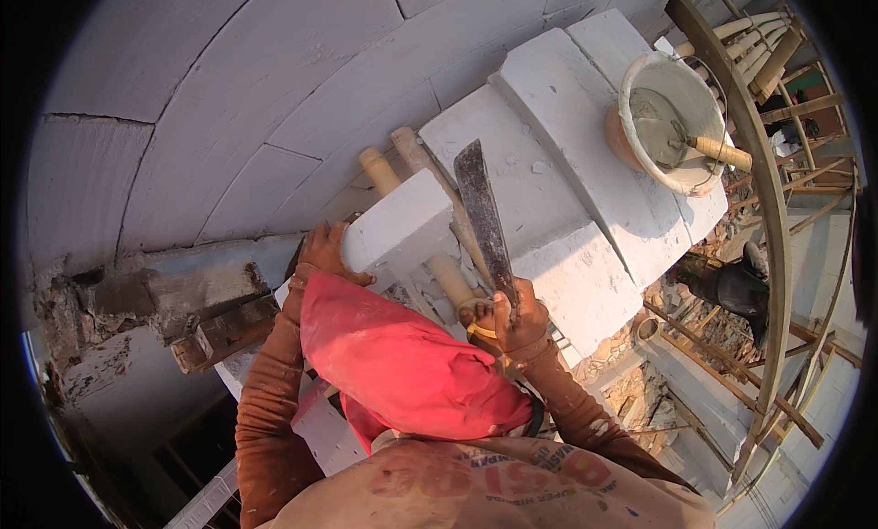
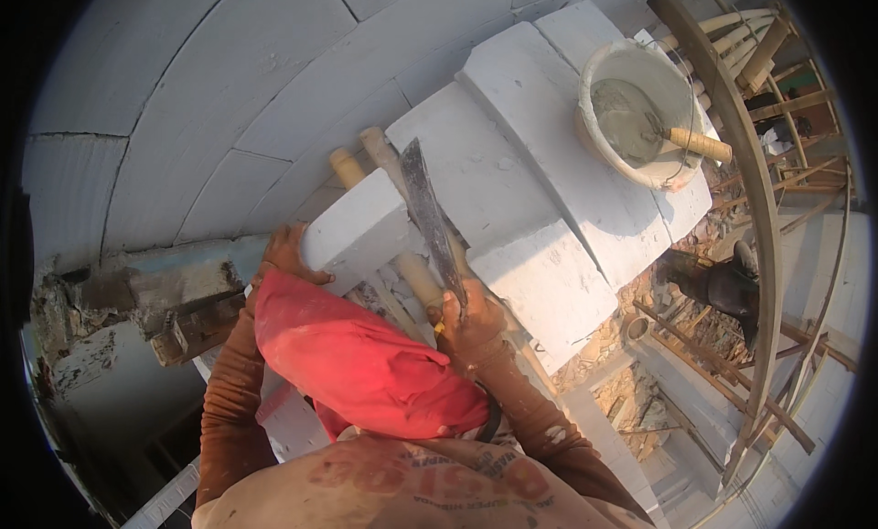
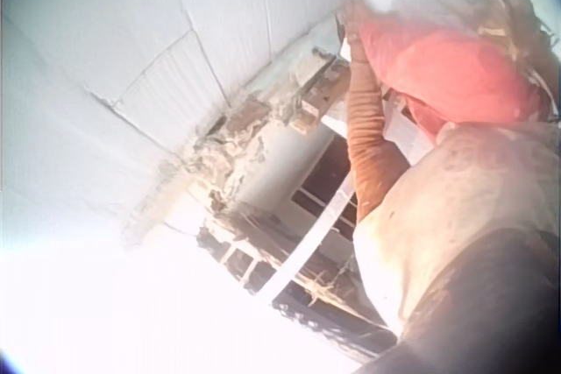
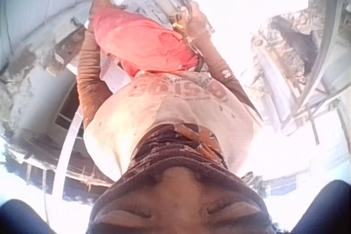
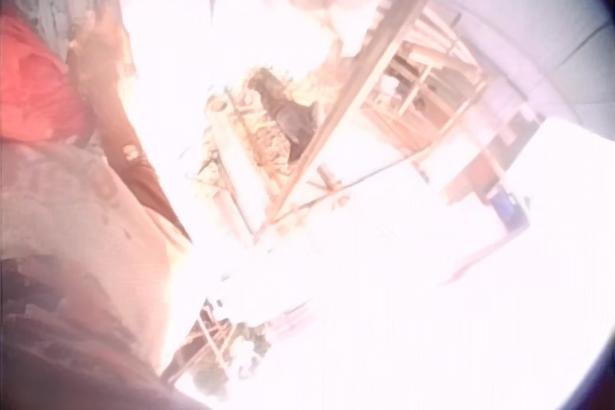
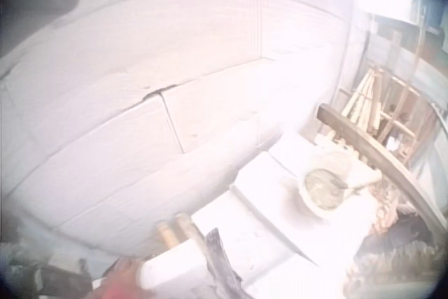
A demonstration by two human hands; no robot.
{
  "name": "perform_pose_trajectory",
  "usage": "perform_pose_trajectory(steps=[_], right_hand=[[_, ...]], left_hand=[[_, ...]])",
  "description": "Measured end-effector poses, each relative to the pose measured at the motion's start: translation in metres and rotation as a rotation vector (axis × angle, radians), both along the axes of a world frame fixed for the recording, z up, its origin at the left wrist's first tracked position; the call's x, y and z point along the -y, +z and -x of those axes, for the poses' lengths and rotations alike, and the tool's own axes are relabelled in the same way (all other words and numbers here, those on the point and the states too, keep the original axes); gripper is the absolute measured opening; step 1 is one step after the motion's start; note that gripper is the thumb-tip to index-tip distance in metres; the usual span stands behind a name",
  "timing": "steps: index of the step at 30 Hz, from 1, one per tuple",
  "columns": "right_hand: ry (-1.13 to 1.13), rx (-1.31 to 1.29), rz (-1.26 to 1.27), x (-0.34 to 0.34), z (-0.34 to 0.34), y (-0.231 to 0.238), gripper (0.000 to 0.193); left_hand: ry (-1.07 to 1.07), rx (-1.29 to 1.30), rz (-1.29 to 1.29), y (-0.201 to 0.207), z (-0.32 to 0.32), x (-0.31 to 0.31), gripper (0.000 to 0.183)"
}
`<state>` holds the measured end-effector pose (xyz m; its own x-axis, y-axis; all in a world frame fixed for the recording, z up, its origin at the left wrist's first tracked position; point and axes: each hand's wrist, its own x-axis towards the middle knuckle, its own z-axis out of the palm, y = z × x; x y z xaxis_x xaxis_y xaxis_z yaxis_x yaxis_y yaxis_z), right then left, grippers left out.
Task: The person uses a cleaver-like tool to score and cut lightweight concrete blocks on a construction site.
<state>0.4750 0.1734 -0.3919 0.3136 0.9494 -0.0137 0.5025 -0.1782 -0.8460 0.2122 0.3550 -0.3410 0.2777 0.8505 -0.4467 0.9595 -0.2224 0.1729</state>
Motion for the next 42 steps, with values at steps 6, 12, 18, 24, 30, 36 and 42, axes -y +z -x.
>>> perform_pose_trajectory(steps=[6, 12, 18, 24, 30, 36, 42], right_hand=[[0.102, 0.201, -0.048, -0.067, 0.024, 0.016, 0.024], [0.187, 0.344, -0.101, -0.097, 0.023, 0.015, 0.021], [0.229, 0.431, 0.111, -0.116, 0.014, 0.011, 0.022], [-0.111, 0.107, -0.726, -0.15, -0.017, 0.163, 0.021], [-0.053, 0.064, -0.462, -0.146, -0.015, 0.129, 0.019], [0.222, 0.334, 0.464, -0.09, 0.011, -0.028, 0.026], [0.048, 0.058, -0.28, -0.11, -0.008, 0.0, 0.019]], left_hand=[[0.055, -0.098, -0.07, -0.015, -0.003, -0.011, 0.091], [0.048, -0.103, -0.117, -0.033, -0.01, -0.001, 0.093], [0.123, -0.05, 0.086, -0.017, -0.015, -0.024, 0.096], [0.197, -0.039, 0.081, -0.01, -0.004, -0.028, 0.092], [0.212, -0.035, 0.1, -0.014, -0.001, -0.032, 0.094], [0.113, -0.087, 0.05, -0.01, -0.019, -0.023, 0.094], [0.094, -0.05, 0.054, -0.015, -0.017, -0.026, 0.09]])
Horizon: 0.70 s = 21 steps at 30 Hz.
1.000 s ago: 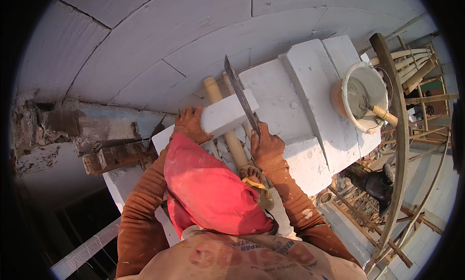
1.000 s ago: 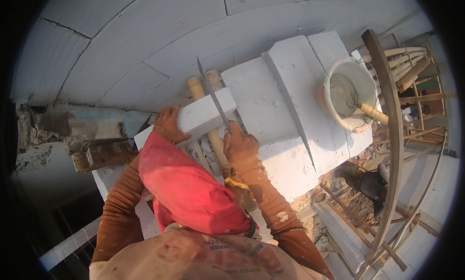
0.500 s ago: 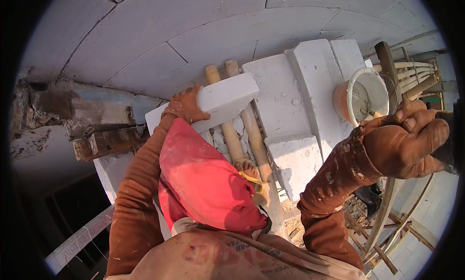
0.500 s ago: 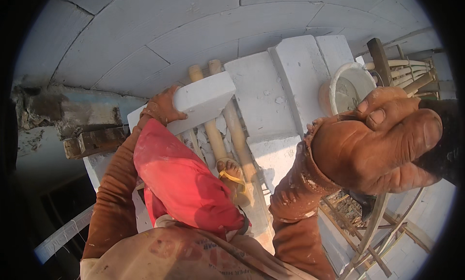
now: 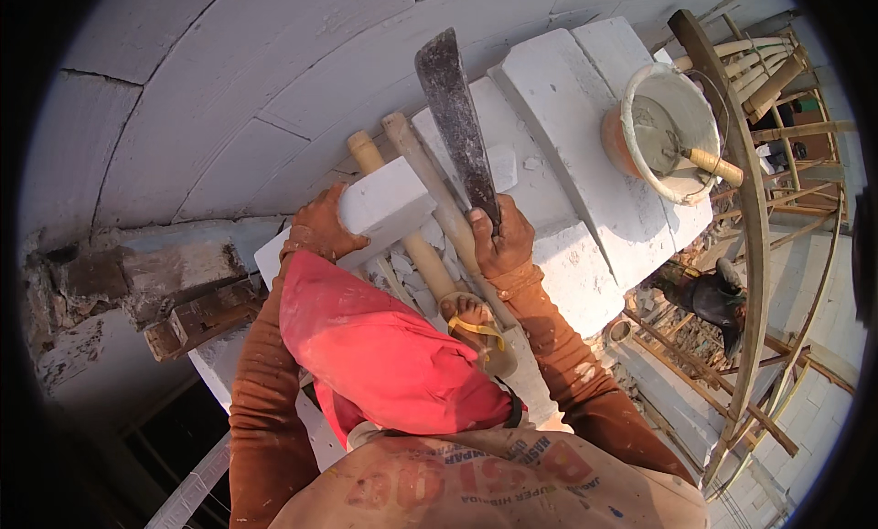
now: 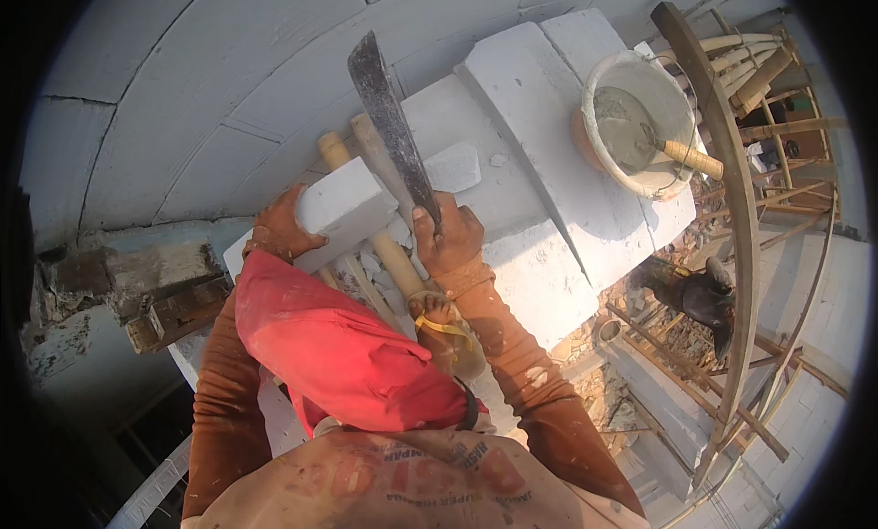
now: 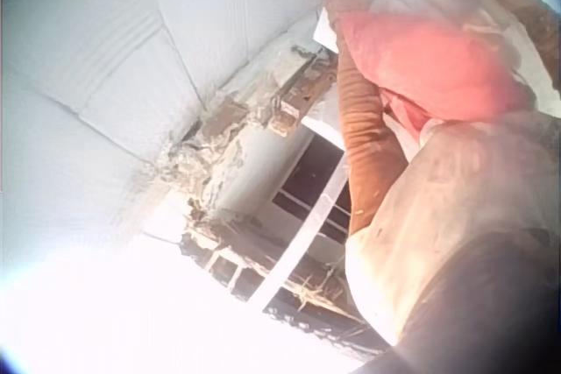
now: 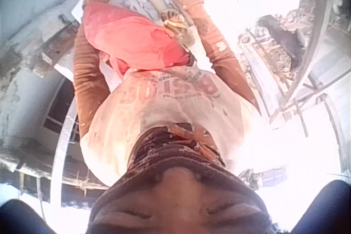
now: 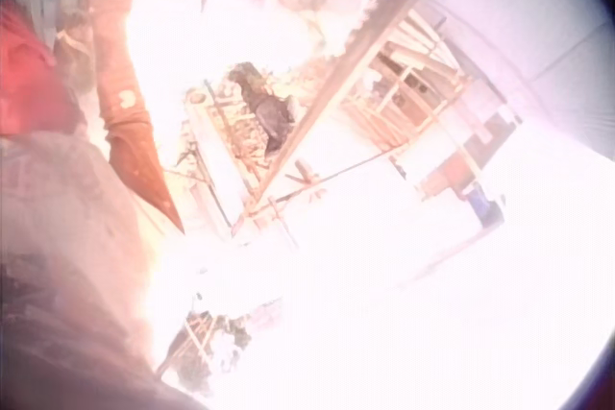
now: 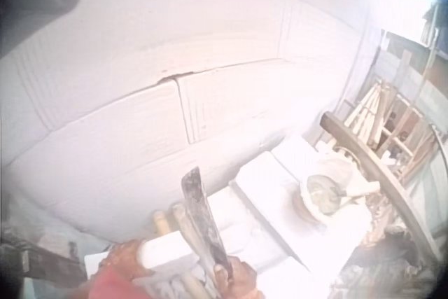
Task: The person uses a cleaver-like tool to score and cut lightweight concrete blocks on a construction site.
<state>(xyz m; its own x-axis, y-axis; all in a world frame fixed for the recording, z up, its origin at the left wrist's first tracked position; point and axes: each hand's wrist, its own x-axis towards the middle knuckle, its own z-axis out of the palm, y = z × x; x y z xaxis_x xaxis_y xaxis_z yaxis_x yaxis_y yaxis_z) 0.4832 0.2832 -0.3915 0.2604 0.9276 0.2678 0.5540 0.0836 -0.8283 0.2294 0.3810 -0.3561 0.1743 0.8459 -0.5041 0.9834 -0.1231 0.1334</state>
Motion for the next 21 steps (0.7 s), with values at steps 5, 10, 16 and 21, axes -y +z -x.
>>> perform_pose_trajectory(steps=[5, 10, 16, 21], right_hand=[[-0.065, -0.166, 0.04, 0.01, -0.001, -0.004, 0.021], [-0.163, -0.083, -0.003, 0.018, -0.006, 0.01, 0.018], [-0.298, -0.159, -0.229, 0.016, 0.005, 0.0, 0.017], [0.095, 0.24, 0.592, 0.039, 0.027, -0.07, 0.015]], left_hand=[[-0.126, 0.037, 0.038, 0.005, 0.003, -0.002, 0.091], [-0.229, 0.079, -0.152, -0.022, -0.002, 0.015, 0.09], [-0.198, 0.166, -0.147, -0.028, 0.005, 0.019, 0.088], [-0.252, 0.149, -0.177, -0.024, -0.007, 0.019, 0.085]])
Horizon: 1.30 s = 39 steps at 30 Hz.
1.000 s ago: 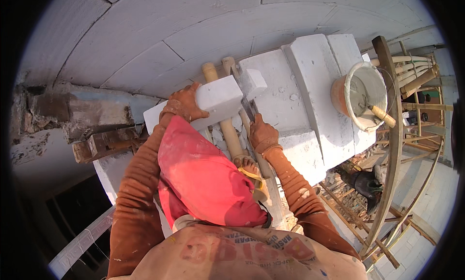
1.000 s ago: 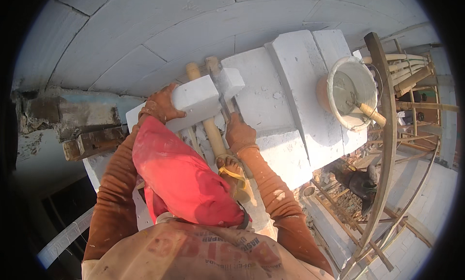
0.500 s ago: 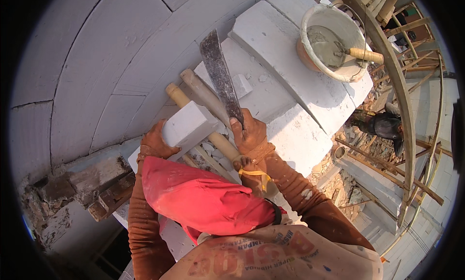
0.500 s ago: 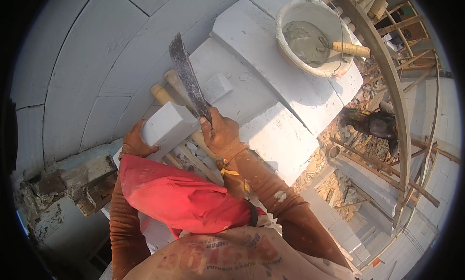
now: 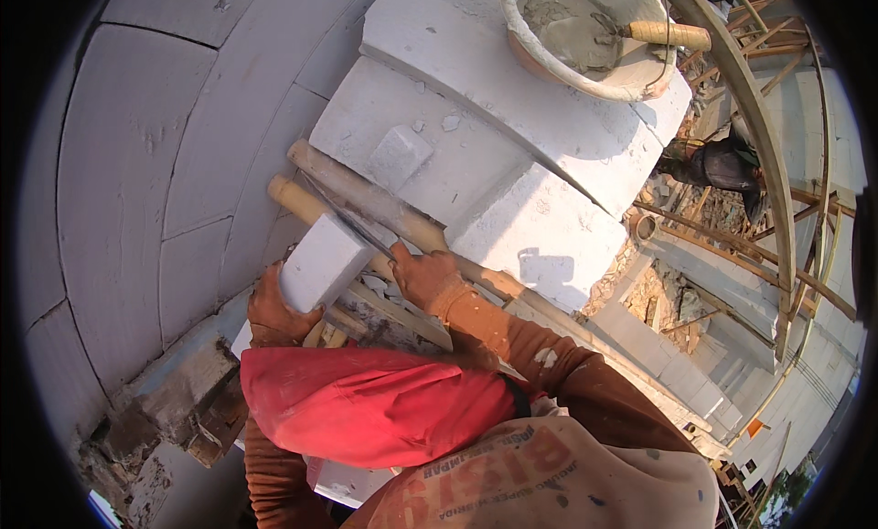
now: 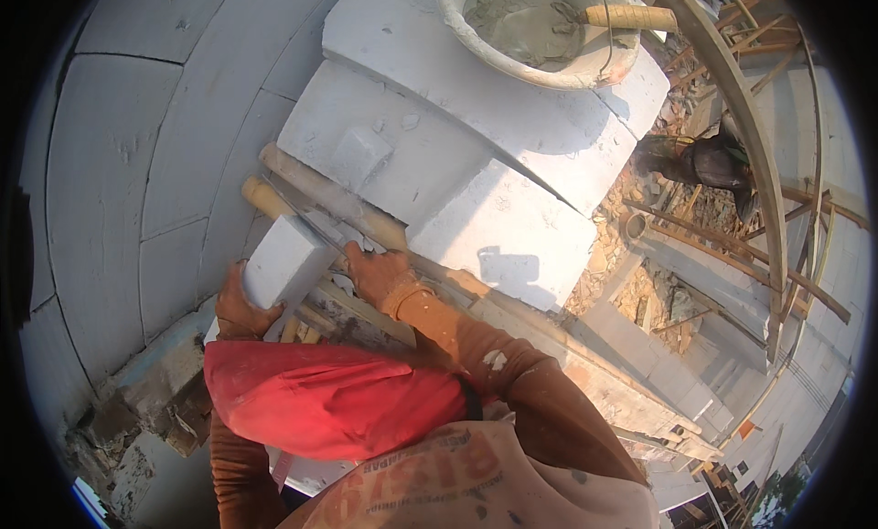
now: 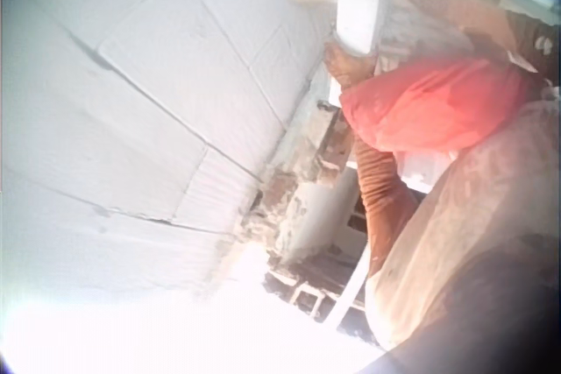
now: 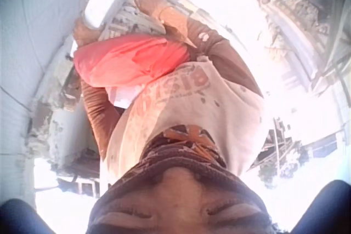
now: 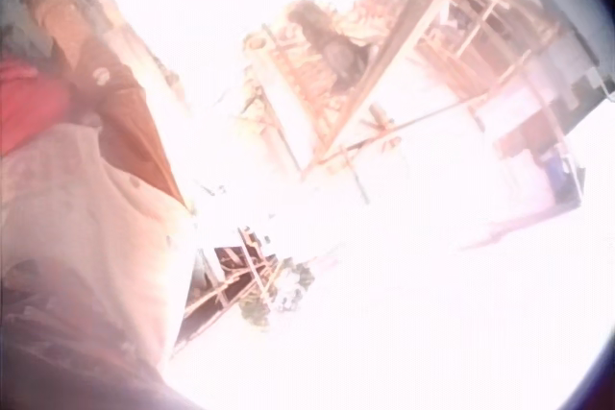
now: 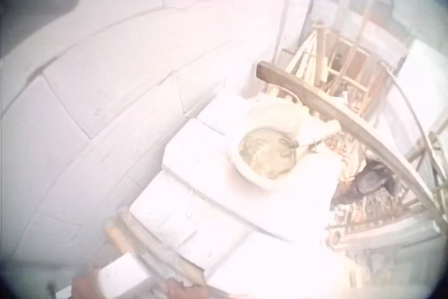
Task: The person uses a cleaver-like tool to score and cut lightweight concrete blocks on a construction site.
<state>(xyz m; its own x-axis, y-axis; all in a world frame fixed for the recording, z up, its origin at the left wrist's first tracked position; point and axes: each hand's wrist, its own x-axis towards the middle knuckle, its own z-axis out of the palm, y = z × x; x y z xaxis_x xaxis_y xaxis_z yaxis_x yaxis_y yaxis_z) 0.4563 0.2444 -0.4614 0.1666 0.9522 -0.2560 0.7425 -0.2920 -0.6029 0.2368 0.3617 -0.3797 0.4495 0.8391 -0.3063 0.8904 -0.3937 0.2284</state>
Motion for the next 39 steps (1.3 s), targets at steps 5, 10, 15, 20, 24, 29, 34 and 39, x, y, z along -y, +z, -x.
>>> perform_pose_trajectory(steps=[5, 10, 15, 20, 24, 29, 34, 39], right_hand=[[-0.219, -0.191, -0.512, -0.027, -0.039, 0.081, 0.018], [-0.487, -0.357, -1.01, -0.022, -0.016, 0.038, 0.018], [-0.077, -0.122, 0.088, 0.017, 0.008, -0.003, 0.017], [-0.331, -0.246, -0.572, -0.022, -0.036, 0.073, 0.018], [-0.427, -0.279, -0.816, -0.004, -0.011, 0.022, 0.02], [-0.145, -0.079, -0.065, 0.027, 0.017, -0.025, 0.023], [-0.42, -0.311, -0.588, -0.004, -0.026, 0.054, 0.017], [-0.107, -0.093, 0.005, 0.042, 0.03, -0.056, 0.028]], left_hand=[[0.035, -0.036, 0.041, 0.0, 0.004, 0.002, 0.084], [-0.02, 0.033, -0.042, -0.001, 0.002, 0.004, 0.084], [-0.095, 0.02, -0.071, -0.012, 0.004, 0.003, 0.086], [-0.053, -0.023, -0.038, -0.008, 0.01, 0.012, 0.082], [-0.107, 0.042, -0.078, -0.005, 0.002, 0.009, 0.082], [-0.167, 0.03, -0.16, -0.012, 0.0, 0.018, 0.08], [-0.163, 0.074, -0.197, -0.014, 0.002, 0.02, 0.077], [-0.171, 0.083, -0.189, -0.014, -0.006, 0.014, 0.077]])
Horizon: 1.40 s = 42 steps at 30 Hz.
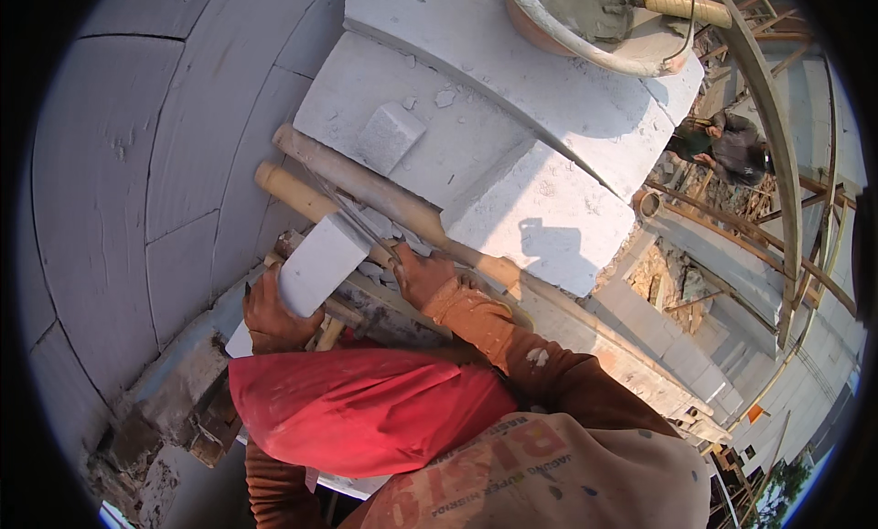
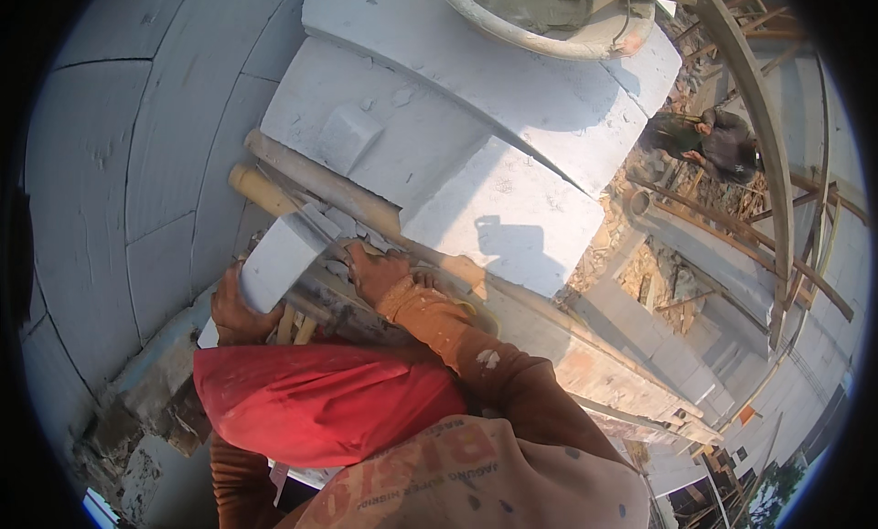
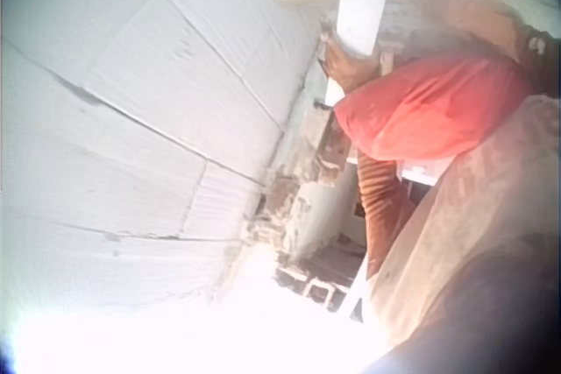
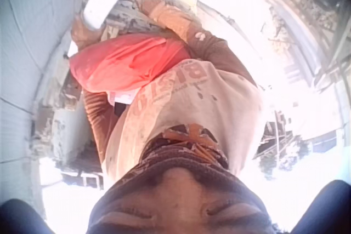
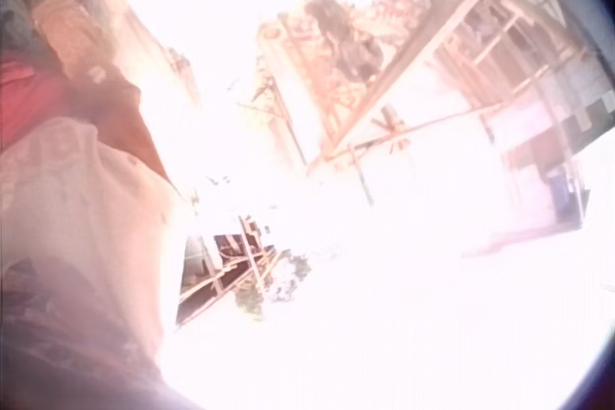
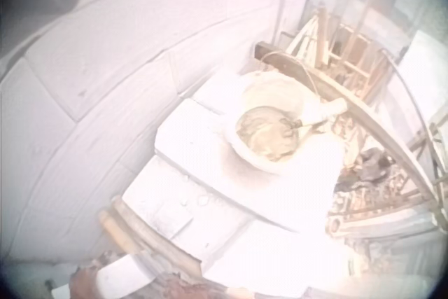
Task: The person uses a cleaver-like tool to score and cut lightweight concrete blocks on a construction site.
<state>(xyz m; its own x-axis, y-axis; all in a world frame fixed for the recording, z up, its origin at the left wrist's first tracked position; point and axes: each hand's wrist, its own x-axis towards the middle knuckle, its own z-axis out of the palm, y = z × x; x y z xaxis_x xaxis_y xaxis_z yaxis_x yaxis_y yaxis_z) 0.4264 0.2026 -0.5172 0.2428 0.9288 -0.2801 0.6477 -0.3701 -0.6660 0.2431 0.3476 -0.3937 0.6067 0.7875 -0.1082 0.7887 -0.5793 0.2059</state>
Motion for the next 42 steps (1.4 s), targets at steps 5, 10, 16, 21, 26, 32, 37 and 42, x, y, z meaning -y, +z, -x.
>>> perform_pose_trajectory(steps=[5, 10, 16, 21, 26, 32, 37, 42], right_hand=[[-0.041, -0.075, 0.235, 0.012, -0.012, 0.026, 0.03], [-0.448, -0.179, -0.644, -0.036, -0.054, 0.08, 0.021], [-0.127, -0.175, -0.011, -0.014, 0.005, -0.009, 0.018], [-0.286, -0.173, -0.398, -0.039, -0.046, 0.061, 0.016], [-0.273, -0.116, -0.484, -0.019, -0.012, 0.009, 0.015], [-0.181, -0.099, -0.273, -0.033, -0.022, 0.03, 0.014], [-0.199, -0.139, -0.388, -0.026, -0.01, 0.006, 0.015], [-0.117, -0.062, 0.043, -0.021, -0.014, -0.009, 0.018]], left_hand=[[0.013, -0.025, -0.021, 0.004, 0.001, 0.01, 0.075], [0.069, -0.071, 0.044, 0.002, 0.003, 0.006, 0.075], [0.025, -0.027, -0.015, 0.0, 0.0, 0.005, 0.077], [0.04, -0.063, -0.022, -0.001, 0.001, 0.008, 0.078], [0.026, -0.108, -0.043, -0.003, 0.002, 0.008, 0.078], [0.047, -0.069, -0.037, -0.007, 0.0, 0.005, 0.076], [0.049, -0.111, -0.009, -0.001, 0.0, 0.005, 0.074], [0.004, -0.028, -0.049, -0.005, -0.001, 0.001, 0.075]])
